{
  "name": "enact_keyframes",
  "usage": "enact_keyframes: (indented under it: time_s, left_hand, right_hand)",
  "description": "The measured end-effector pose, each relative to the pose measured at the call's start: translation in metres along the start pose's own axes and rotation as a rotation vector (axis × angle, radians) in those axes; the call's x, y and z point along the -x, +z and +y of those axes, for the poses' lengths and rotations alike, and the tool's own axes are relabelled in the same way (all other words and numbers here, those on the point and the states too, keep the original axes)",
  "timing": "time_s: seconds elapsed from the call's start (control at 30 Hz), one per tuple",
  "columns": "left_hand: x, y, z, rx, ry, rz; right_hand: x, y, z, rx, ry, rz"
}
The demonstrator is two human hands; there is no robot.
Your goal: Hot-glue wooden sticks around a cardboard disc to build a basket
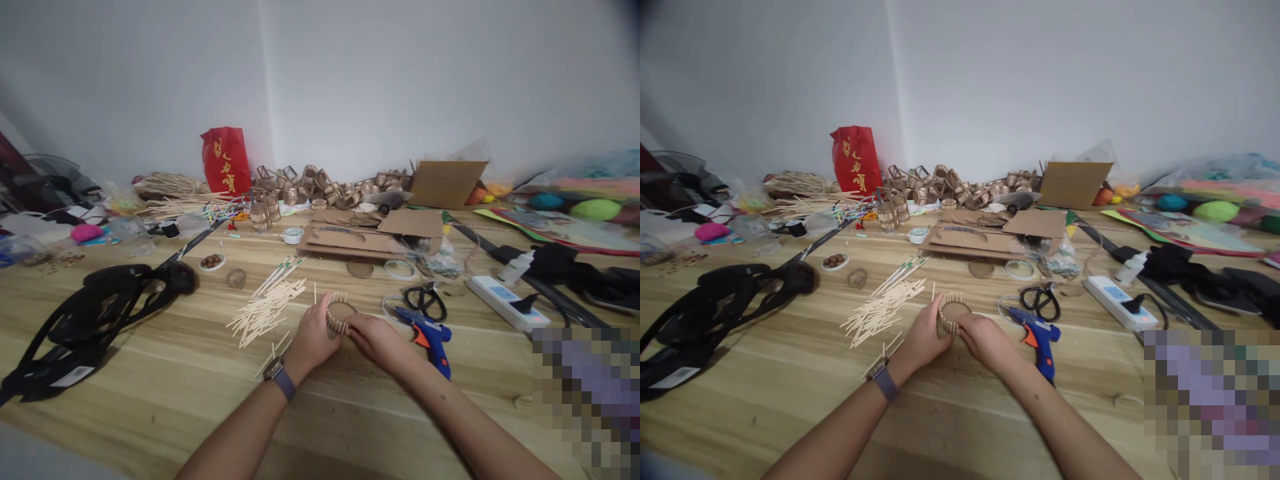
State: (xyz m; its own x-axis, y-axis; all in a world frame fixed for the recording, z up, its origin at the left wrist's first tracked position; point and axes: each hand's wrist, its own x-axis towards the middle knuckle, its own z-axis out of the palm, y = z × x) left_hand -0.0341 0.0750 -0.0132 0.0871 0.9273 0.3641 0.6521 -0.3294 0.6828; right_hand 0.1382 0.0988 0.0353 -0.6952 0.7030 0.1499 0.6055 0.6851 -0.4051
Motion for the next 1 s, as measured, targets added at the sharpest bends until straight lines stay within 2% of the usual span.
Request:
enact_keyframes:
  time_s: [1.0]
  left_hand:
    - [-0.0014, 0.003, -0.0039, -0.02, 0.027, 0.008]
  right_hand:
    - [0.0011, 0.002, 0.0034, -0.007, -0.027, 0.019]
